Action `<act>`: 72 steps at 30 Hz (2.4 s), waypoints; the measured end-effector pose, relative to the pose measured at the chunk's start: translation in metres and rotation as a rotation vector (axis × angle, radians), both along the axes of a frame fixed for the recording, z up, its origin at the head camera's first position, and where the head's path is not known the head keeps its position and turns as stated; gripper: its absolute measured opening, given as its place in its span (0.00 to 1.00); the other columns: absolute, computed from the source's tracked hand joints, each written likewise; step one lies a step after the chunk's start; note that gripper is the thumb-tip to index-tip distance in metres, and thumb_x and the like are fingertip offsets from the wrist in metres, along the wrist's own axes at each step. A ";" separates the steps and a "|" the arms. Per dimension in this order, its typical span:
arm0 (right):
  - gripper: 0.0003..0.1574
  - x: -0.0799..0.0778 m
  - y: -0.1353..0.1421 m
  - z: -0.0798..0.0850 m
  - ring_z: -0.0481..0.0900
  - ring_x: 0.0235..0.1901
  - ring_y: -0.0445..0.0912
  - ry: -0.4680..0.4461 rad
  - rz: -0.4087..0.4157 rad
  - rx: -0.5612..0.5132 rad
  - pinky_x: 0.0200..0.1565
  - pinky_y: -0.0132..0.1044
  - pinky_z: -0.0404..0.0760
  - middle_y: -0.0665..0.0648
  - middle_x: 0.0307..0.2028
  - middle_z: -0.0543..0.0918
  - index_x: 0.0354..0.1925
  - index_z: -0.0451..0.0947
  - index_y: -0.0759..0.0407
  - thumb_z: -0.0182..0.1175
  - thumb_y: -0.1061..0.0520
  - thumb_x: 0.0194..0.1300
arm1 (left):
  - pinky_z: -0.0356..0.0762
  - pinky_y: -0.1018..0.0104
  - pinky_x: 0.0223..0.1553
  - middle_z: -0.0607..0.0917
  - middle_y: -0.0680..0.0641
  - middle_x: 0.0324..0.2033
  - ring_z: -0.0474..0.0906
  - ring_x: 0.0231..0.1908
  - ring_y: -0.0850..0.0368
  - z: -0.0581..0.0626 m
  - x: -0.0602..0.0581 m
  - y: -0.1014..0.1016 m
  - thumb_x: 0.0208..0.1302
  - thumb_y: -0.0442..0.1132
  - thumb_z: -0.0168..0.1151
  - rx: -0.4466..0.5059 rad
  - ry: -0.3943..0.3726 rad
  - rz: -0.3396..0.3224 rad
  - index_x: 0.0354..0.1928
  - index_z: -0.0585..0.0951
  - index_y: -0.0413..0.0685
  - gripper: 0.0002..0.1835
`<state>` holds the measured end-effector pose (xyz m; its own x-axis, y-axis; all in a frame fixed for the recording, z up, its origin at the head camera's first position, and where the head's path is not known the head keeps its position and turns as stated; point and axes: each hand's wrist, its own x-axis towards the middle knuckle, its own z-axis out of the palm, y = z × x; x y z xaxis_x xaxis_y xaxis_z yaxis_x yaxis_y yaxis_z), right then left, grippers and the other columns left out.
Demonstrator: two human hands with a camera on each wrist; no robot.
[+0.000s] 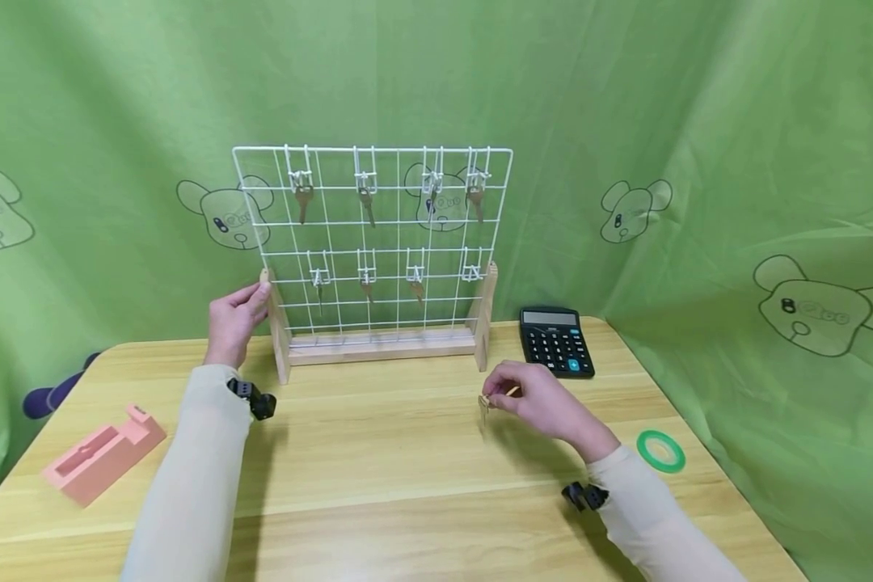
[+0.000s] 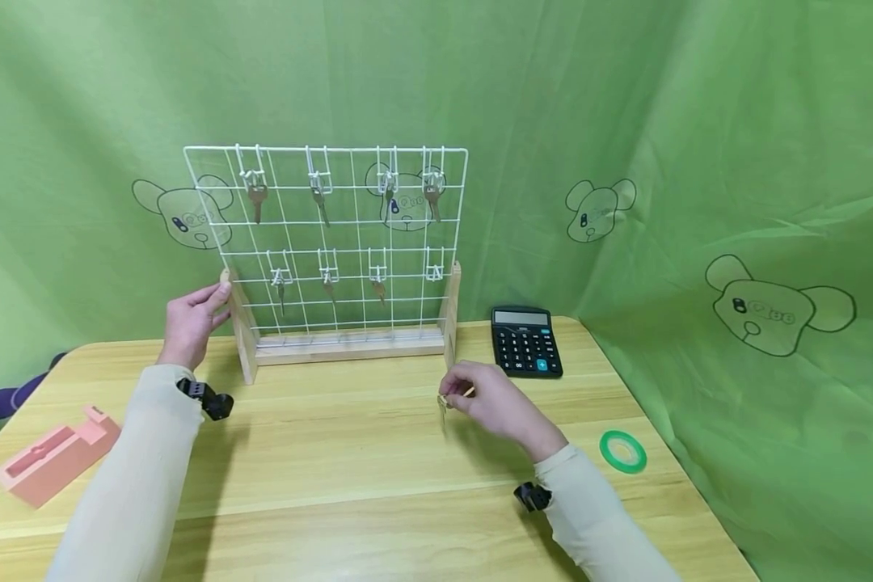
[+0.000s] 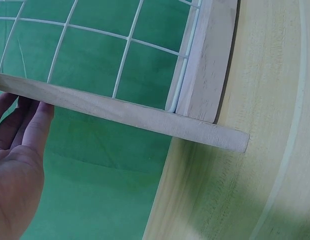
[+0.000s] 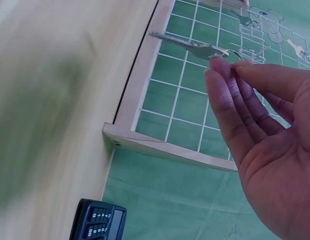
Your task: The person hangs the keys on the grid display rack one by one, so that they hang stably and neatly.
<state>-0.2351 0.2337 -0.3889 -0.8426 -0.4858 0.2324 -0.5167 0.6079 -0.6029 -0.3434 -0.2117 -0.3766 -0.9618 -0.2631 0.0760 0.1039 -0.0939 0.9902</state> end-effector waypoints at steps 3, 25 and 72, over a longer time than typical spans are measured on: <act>0.07 -0.002 -0.001 0.005 0.80 0.37 0.43 0.006 -0.024 -0.013 0.41 0.35 0.85 0.47 0.34 0.82 0.36 0.82 0.55 0.66 0.67 0.61 | 0.77 0.69 0.54 0.72 0.34 0.63 0.72 0.61 0.43 0.001 0.000 0.000 0.65 0.44 0.66 0.006 -0.003 0.000 0.63 0.73 0.35 0.29; 0.06 -0.012 -0.004 0.021 0.81 0.36 0.45 0.052 -0.135 -0.061 0.44 0.42 0.85 0.49 0.35 0.83 0.38 0.83 0.58 0.67 0.66 0.60 | 0.76 0.67 0.56 0.72 0.35 0.64 0.72 0.62 0.43 0.001 0.001 0.000 0.65 0.45 0.66 -0.015 -0.018 0.001 0.63 0.73 0.36 0.29; 0.08 -0.074 -0.022 0.072 0.81 0.39 0.50 0.088 -0.311 -0.379 0.41 0.40 0.86 0.59 0.41 0.83 0.43 0.82 0.65 0.63 0.68 0.65 | 0.75 0.67 0.58 0.72 0.36 0.64 0.71 0.62 0.44 0.001 0.000 -0.001 0.64 0.47 0.66 -0.006 -0.028 0.002 0.63 0.73 0.38 0.30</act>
<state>-0.3093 0.2120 -0.3168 -0.9037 -0.0818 0.4203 -0.4040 0.4878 -0.7738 -0.3437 -0.2123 -0.3757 -0.9631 -0.2645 0.0503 0.0761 -0.0881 0.9932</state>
